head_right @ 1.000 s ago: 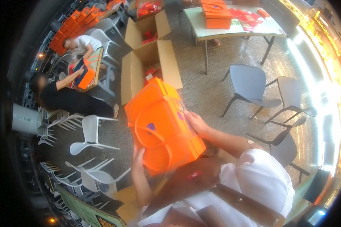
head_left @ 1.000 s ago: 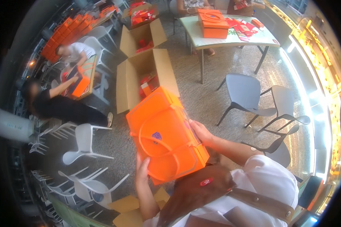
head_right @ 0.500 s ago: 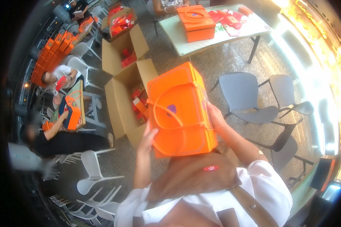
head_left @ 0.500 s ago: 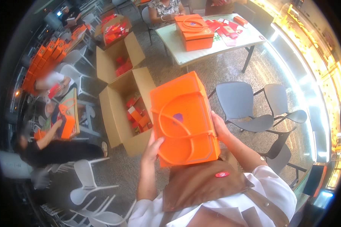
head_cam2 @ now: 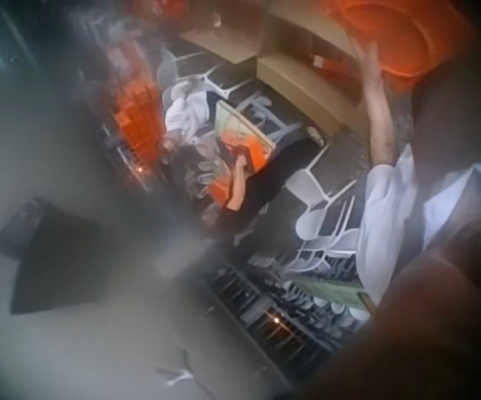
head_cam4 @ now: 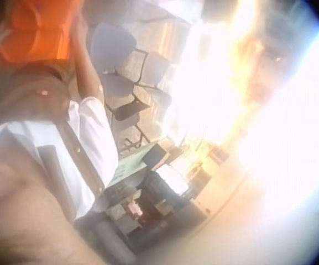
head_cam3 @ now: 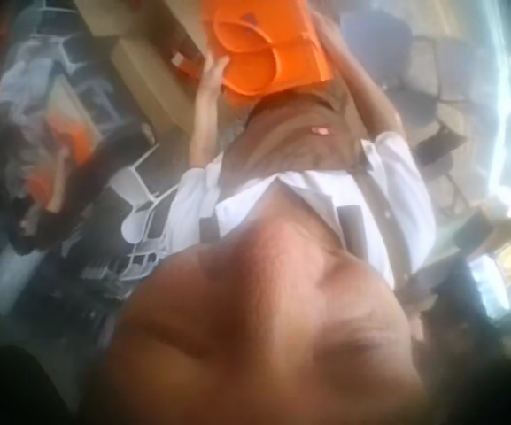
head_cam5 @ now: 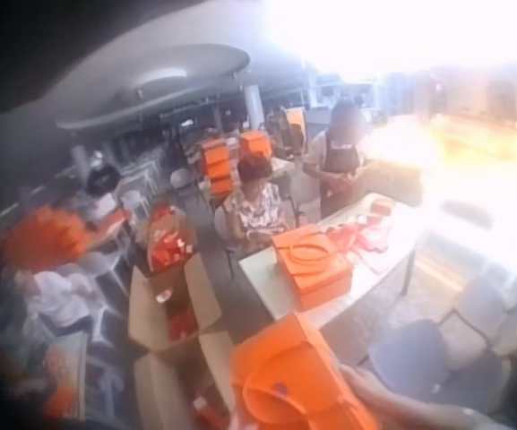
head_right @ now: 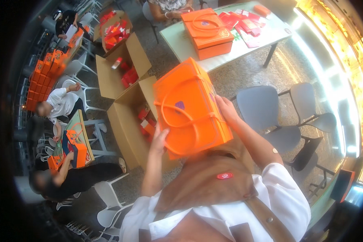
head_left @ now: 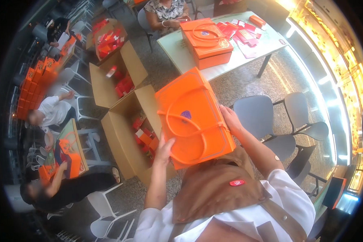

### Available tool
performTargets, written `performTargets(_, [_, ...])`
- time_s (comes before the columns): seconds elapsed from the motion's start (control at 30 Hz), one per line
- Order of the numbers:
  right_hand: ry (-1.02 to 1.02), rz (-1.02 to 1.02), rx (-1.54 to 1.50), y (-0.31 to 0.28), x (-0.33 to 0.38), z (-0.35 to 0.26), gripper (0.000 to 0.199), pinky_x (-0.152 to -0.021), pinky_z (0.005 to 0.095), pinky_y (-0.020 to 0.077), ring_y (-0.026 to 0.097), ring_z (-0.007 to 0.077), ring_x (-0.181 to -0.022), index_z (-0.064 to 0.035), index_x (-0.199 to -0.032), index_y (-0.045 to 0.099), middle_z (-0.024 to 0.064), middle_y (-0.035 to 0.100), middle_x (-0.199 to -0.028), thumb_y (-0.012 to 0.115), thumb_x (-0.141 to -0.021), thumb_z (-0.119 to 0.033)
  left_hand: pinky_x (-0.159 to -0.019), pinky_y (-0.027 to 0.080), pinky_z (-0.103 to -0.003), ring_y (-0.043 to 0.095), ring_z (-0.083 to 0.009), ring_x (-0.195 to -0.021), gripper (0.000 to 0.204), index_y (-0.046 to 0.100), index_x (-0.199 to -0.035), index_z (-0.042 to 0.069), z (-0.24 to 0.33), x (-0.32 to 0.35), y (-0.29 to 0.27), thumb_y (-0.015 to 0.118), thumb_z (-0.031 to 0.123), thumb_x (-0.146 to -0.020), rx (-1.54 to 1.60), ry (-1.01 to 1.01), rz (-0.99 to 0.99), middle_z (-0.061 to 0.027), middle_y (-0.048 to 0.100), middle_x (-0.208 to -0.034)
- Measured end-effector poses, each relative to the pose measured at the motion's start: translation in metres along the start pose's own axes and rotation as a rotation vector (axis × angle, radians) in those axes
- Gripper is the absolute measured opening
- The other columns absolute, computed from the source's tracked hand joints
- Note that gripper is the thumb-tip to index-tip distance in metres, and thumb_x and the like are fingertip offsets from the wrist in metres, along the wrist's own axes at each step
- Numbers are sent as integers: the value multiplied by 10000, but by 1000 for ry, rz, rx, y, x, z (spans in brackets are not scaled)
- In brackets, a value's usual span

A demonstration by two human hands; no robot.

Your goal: The person unpacks orange gift boxes from a cardboard carton, places them on a table, and folds red paper inserts into small boxes. The person then places the folded inserts into the orange boxes and closes them.

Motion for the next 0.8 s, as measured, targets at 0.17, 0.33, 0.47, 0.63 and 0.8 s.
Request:
performTargets(0.17, [-87,-58,114,-25,-86,31,523,-877,313,494,636,171,-988,77,-1211,619,136,687,-1095,516,-1011,-395,-1128,365,-391,392,-253,-1386,733,160,-1573,94,-17,-29,28,522,34,-939,-42,94,35,-120,354,-1532])
performTargets(0.33, [-38,-224,247,-31,-214,74,586,-916,341,493,652,224,-1053,87,-1222,629,179,696,-1122,500,-1004,-441,-1115,383,-395,382,-255,-1393,781,114,-1579,96,-72,-117,11,554,46,-935,-25,106,161,-123,324,-1548])
performTargets(0.47, [74,-329,79,-25,-210,53,611,-925,354,499,649,236,-1051,93,-1242,611,175,677,-1166,485,-1013,-459,-1106,392,-416,360,-264,-1402,803,79,-1581,115,-107,-152,4,558,42,-941,-68,-3,247,-126,284,-1556])
performTargets(0.63, [203,-322,-99,-49,-203,21,563,-901,331,520,655,201,-1033,90,-1235,605,145,671,-1171,482,-1031,-421,-714,498,-295,536,-175,-932,798,64,-1577,111,-83,-166,37,535,22,-939,-55,64,179,-102,418,-1376])
performTargets(0.8, [256,-114,168,-82,-185,-7,524,-877,349,514,644,227,-1007,66,-1235,617,160,678,-1131,509,-1011,-395,-623,518,-266,590,-154,-768,766,78,-1571,85,-37,-182,68,529,35,-955,-82,-68,80,-97,490,-1302])
Point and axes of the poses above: each hand's wrist, its own x-axis away from the middle knuckle, its own y-axis out of the palm, z = x × y, the point moved 5 cm from there along -x, towards the middle knuckle
